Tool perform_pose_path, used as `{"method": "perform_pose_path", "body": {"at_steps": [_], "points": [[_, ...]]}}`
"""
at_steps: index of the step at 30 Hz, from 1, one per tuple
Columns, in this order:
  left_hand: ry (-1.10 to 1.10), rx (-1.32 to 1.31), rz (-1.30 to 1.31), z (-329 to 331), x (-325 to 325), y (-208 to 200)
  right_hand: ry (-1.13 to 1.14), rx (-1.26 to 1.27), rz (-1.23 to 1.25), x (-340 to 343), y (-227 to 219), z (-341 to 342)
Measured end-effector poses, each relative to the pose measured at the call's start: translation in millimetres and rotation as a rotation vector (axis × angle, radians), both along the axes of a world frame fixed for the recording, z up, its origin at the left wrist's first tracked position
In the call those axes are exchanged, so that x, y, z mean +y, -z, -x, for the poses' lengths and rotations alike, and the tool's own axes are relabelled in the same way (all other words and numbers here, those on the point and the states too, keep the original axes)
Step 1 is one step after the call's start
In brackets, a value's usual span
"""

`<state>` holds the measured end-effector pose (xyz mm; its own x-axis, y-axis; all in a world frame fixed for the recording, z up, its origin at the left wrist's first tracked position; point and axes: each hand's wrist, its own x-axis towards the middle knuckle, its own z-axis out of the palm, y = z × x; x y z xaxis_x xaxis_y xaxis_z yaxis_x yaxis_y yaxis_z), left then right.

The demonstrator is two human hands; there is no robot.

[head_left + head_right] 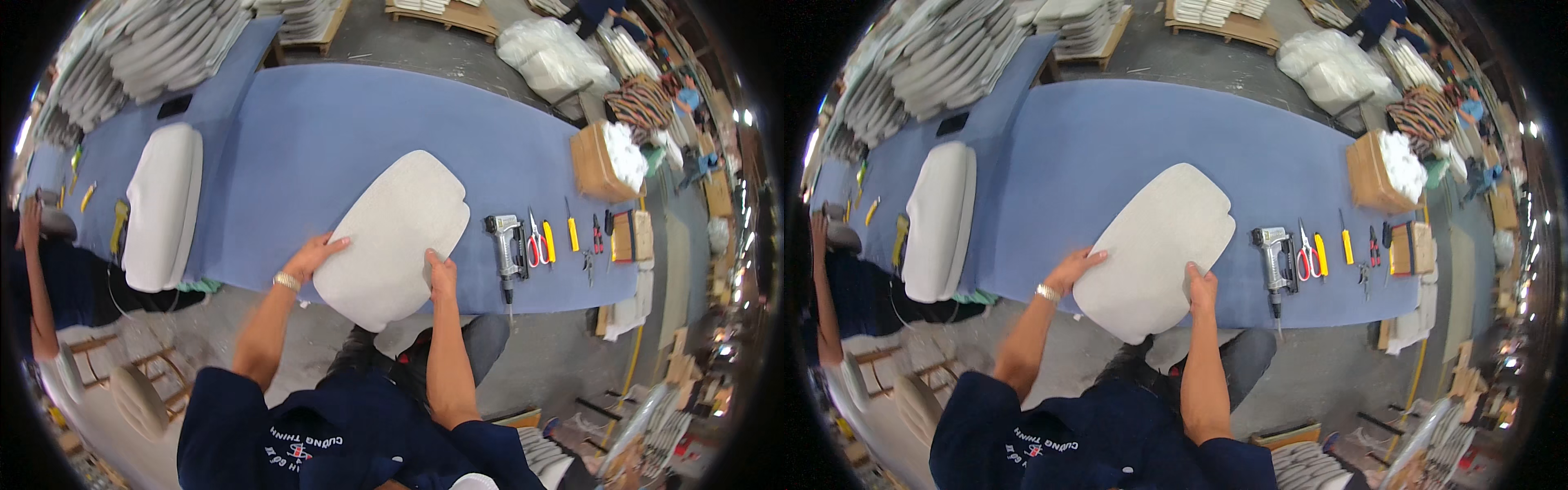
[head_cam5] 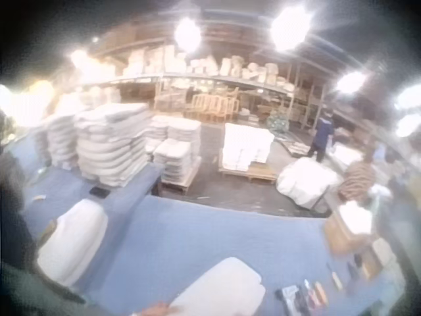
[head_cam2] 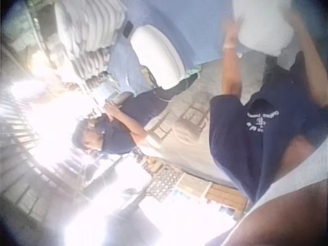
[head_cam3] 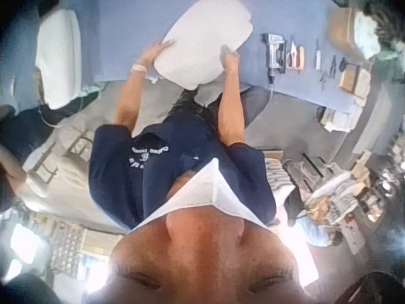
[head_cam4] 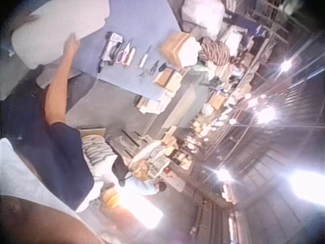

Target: The person covers a white cushion with fabric, trims excess material with scissors, and secures the fabric using a staple gun. The person repeatedly folds, aligns, and staples the fabric edges to the cushion base.

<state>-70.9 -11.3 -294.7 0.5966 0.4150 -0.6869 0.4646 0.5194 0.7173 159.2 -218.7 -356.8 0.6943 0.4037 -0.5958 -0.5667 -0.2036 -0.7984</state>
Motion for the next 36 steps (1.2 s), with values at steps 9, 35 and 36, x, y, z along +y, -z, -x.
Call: {"method": "perform_pose_path", "body": {"at_steps": [9, 35, 36], "points": [[0.085, -0.289, -0.84, -29, -144, -69, -0.129, -0.03, 0.008, -13, 20, -9], [0.131, -0.226, -0.889, -106, -135, -46, -0.078, -0.075, 0.156, 58, 104, -72], [0.165, -0.234, -0.887, -124, -121, -46, -0.081, -0.07, 0.192, 54, 100, -68]]}}
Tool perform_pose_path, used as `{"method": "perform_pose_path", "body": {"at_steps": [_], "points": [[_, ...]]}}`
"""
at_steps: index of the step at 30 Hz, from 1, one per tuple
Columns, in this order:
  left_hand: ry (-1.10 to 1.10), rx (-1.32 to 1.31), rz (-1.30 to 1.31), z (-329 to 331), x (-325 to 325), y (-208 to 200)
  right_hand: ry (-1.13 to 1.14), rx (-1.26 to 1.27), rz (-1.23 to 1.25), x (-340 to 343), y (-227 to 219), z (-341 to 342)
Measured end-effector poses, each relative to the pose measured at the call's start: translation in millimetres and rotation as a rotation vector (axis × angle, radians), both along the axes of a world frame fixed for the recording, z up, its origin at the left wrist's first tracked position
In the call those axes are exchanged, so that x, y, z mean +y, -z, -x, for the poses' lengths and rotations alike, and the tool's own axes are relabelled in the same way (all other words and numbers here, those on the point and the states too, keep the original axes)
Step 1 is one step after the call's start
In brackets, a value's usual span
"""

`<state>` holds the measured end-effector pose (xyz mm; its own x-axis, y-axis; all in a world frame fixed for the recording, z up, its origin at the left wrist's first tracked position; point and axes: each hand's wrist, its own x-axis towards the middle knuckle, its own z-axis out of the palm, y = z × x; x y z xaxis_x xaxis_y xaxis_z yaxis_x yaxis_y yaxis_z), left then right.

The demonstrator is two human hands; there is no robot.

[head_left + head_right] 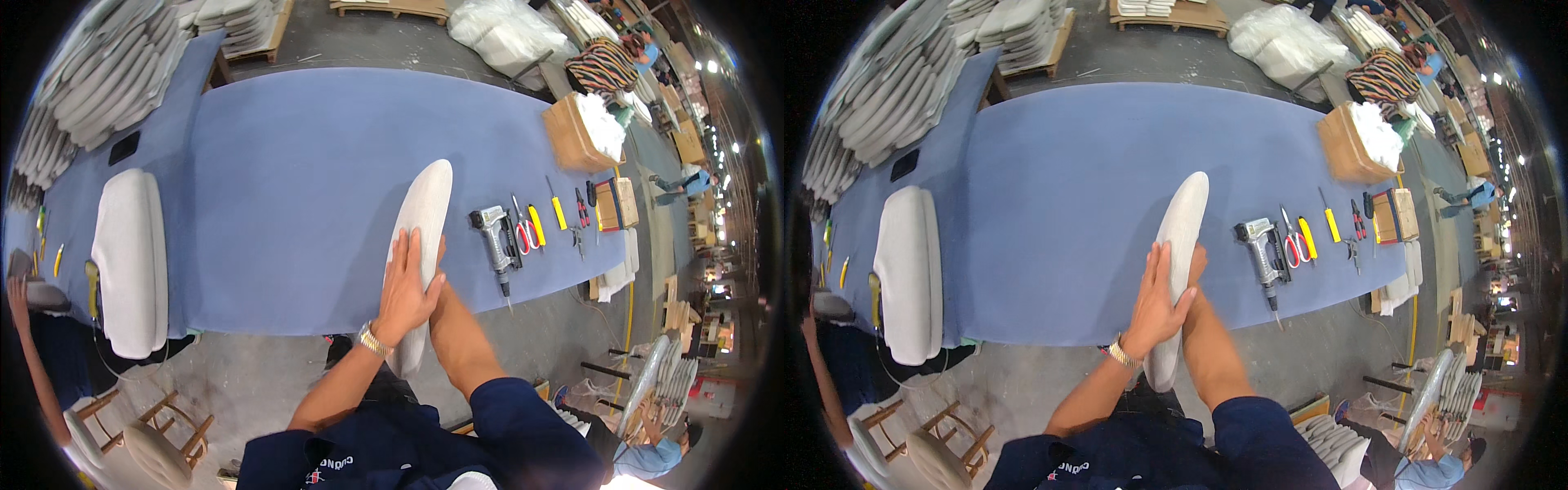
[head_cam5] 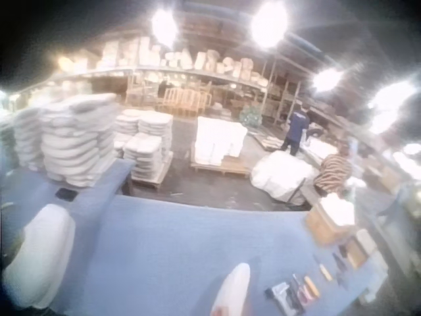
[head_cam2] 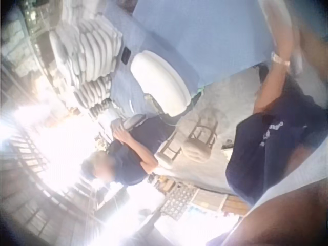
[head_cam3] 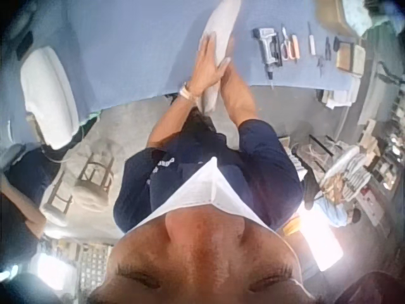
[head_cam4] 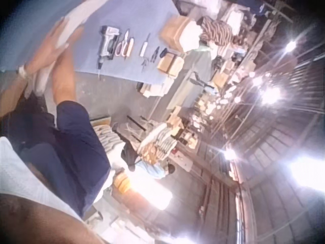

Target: The person covers a white cushion with fabric, trims excess material with scissors, and secures the fabric using a staple gun. The person repeatedly folds, aligns, and staples the fabric edges to the cushion base.

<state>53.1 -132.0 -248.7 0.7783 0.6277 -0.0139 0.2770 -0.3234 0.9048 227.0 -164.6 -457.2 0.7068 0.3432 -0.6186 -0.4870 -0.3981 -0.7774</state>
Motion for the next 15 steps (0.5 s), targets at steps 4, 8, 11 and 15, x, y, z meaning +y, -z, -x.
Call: {"method": "perform_pose_path", "body": {"at_steps": [4, 8, 11, 15], "points": [[0.083, 0.008, 0.026, -71, 35, 5, 0.041, -0.053, 0.117, -10, -11, 4], [0.16, 0.059, 0.035, -138, 75, 33, 0.039, -0.162, 0.248, -2, -23, -5], [0.198, 0.185, 0.164, -165, 115, 16, -0.021, -0.233, 0.339, 15, -34, 2], [0.18, 0.019, 0.299, -147, 122, 19, -0.079, -0.302, 0.429, 23, -56, 12]]}}
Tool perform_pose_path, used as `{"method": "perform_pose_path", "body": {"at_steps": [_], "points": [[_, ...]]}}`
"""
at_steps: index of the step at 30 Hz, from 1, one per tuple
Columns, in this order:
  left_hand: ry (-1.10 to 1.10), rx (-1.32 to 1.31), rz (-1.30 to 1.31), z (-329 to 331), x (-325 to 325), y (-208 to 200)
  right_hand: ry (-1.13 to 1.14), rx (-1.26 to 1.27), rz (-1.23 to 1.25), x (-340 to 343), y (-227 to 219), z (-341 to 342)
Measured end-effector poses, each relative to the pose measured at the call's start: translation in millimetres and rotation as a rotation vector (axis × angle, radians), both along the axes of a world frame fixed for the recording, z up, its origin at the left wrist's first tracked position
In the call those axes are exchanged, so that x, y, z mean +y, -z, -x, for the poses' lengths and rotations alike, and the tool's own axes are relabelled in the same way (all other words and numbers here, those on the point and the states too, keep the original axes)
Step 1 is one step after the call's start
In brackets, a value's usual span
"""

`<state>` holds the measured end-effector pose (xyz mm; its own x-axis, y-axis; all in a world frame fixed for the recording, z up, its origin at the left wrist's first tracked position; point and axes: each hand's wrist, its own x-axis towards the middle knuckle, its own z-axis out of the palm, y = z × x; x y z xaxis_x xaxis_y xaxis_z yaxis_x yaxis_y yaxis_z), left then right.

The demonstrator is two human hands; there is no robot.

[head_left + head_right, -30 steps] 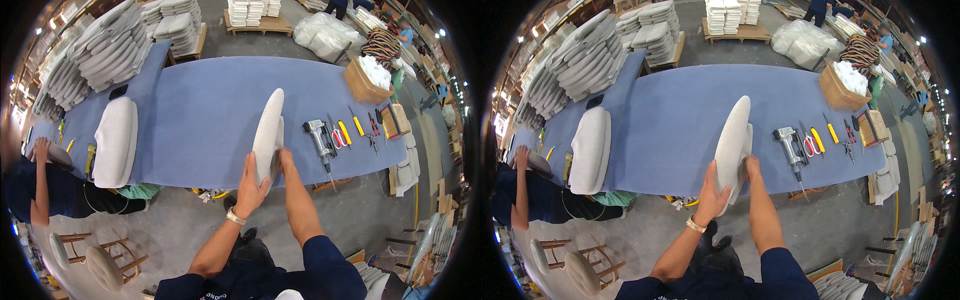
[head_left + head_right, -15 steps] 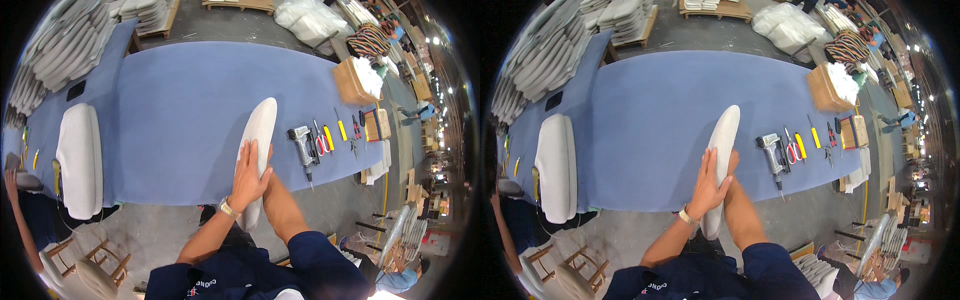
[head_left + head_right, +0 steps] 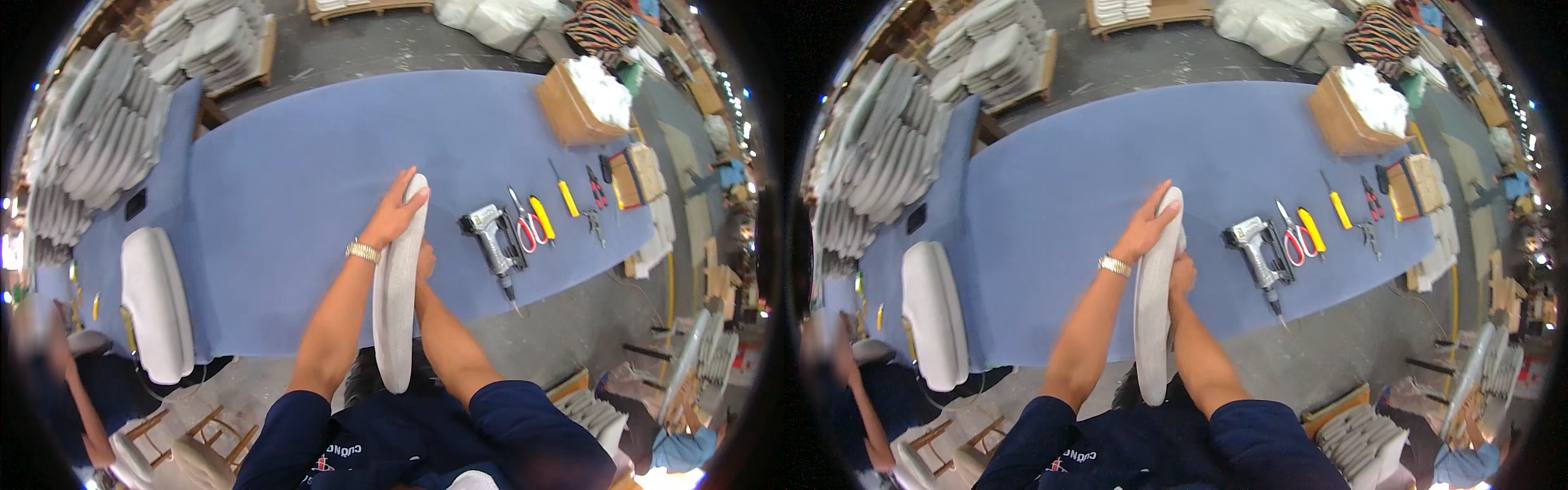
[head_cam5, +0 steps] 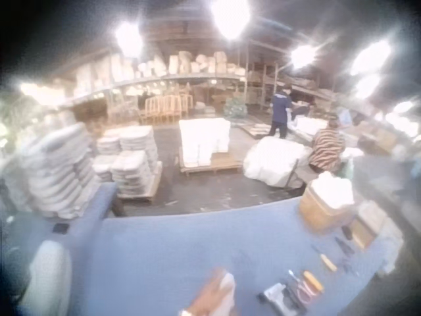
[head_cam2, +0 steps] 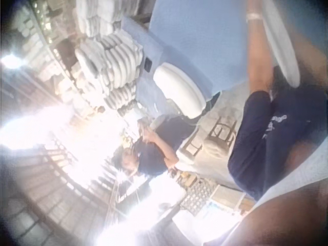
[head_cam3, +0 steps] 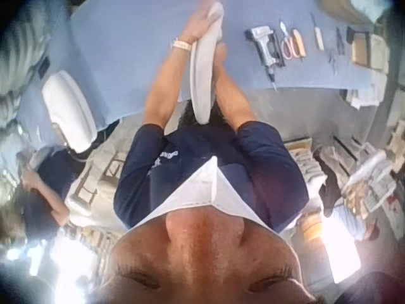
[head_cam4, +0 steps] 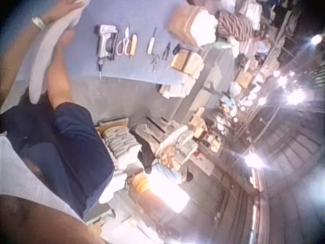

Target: The person covers a white cushion with fabric, trims excess material with scissors, and secures the fabric using a staple gun. The person repeatedly folds, aligns, and staples the fabric edges to the cushion base.

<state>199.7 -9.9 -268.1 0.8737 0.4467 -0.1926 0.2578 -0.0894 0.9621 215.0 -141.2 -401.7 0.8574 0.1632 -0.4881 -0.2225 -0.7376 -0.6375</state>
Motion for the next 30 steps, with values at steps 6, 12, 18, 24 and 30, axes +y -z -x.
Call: {"method": "perform_pose_path", "body": {"at_steps": [6, 12, 18, 24, 30], "points": [[-0.314, -0.089, 0.12, 102, -74, 50, -0.205, 0.193, -0.495, 7, -6, 4], [-0.739, -0.534, -0.388, 151, 2, -54, -1.007, 0.163, -0.896, 120, -121, 17], [-0.457, -0.383, -1.123, 177, -2, -165, -1.594, -0.456, -0.424, 117, -251, -31], [-0.898, -0.035, -1.029, 266, -40, -116, -1.321, -0.322, -0.523, 63, -199, -65], [-0.813, 0.093, -0.153, 344, -87, -73, -0.757, -0.1, -0.711, 25, -60, -102]]}}
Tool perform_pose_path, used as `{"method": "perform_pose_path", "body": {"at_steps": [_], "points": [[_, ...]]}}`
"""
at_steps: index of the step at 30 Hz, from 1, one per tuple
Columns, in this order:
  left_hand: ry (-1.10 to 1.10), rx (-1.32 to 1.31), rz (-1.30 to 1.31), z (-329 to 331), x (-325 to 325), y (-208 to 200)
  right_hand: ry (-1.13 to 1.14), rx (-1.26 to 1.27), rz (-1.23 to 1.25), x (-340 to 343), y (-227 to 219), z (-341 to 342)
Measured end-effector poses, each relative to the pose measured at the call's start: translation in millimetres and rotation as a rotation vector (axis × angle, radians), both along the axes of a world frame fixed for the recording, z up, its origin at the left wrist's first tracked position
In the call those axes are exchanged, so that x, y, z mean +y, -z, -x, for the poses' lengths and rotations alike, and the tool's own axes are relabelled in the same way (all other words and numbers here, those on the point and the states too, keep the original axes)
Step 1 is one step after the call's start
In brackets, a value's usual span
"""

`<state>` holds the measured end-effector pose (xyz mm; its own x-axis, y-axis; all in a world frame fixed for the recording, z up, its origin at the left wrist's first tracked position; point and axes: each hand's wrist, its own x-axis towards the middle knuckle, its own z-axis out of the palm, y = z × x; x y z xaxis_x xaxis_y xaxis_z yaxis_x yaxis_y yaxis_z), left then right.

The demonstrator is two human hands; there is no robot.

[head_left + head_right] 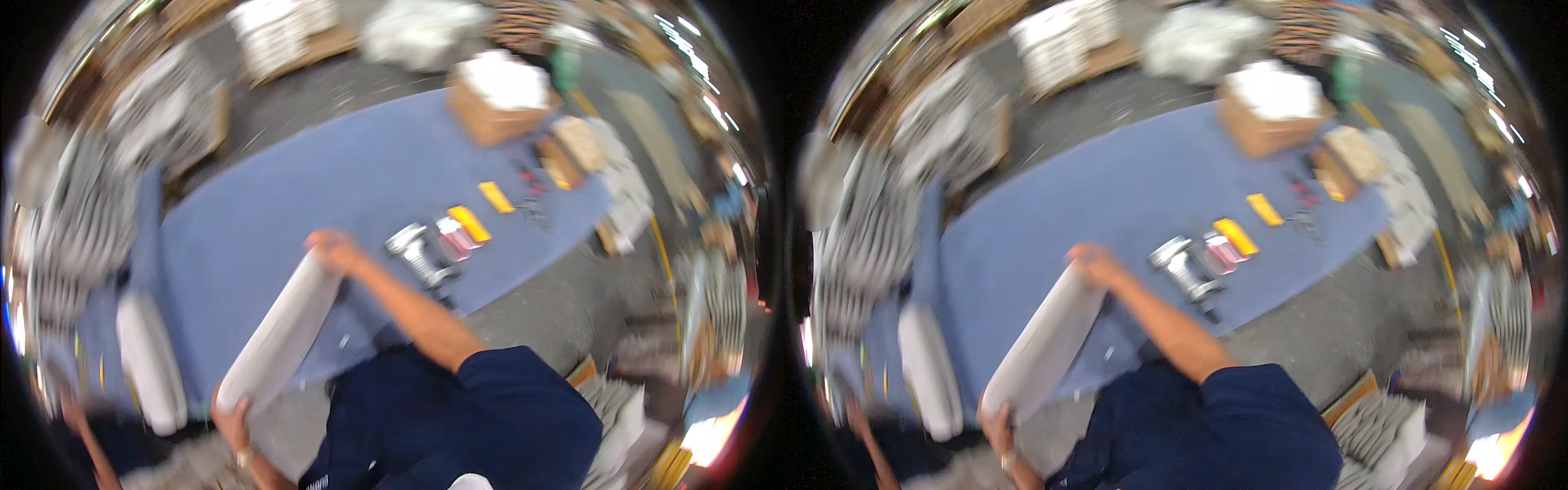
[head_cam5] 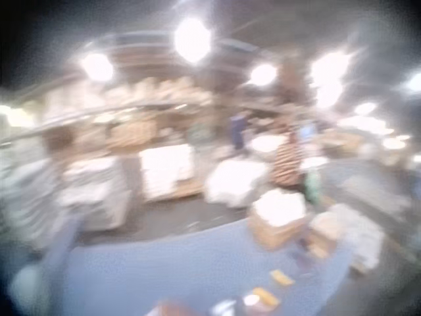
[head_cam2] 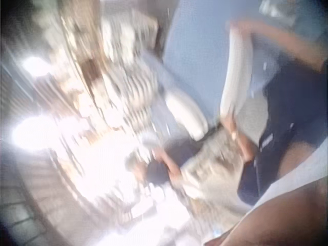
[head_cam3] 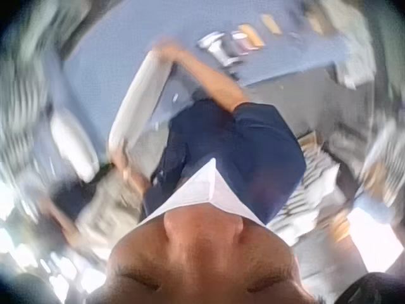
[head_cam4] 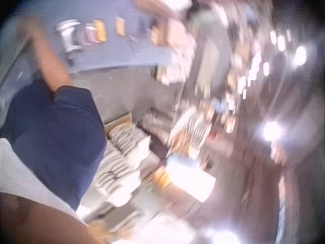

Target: The person covers a white cushion with fabric, trims excess material with scissors, and secures the fabric using a staple gun. The person repeatedly folds, aligns, and staples the fabric edges to the cushion base.

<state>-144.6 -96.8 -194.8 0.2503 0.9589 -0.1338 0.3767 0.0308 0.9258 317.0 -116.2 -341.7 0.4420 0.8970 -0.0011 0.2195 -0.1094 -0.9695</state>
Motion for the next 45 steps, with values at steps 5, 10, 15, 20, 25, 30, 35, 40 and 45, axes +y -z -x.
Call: {"method": "perform_pose_path", "body": {"at_steps": [5, 10, 15, 20, 25, 30, 35, 40, 45], "points": [[0.034, -0.052, 0.039, 21, -28, 27, 0.359, 0.193, -0.022, 45, -9, 19], [-0.013, -0.291, -0.05, -9, -48, 25, 0.359, 0.17, -0.163, 91, -94, 19], [0.261, -0.119, -0.161, -48, -13, 70, 0.465, -0.373, -0.057, 114, -65, 67], [0.482, -0.099, -0.204, -31, -7, 97, 0.557, 0.182, -0.069, 47, -56, 173], [0.625, -0.162, -0.099, -29, 24, 88, 0.62, 0.381, -0.167, 41, -63, 223], [0.68, -0.112, -0.048, -25, 40, 91, 0.666, 0.301, -0.122, 45, -79, 276], [0.606, -0.044, -0.109, -24, 32, 81, 0.688, 0.166, -0.078, 50, -79, 283], [0.542, -0.02, -0.337, -28, 22, 81, 0.679, 0.167, -0.112, 49, -79, 282], [0.519, 0.08, -0.452, -35, 10, 74, 0.657, 0.204, -0.209, 43, -70, 271]]}}
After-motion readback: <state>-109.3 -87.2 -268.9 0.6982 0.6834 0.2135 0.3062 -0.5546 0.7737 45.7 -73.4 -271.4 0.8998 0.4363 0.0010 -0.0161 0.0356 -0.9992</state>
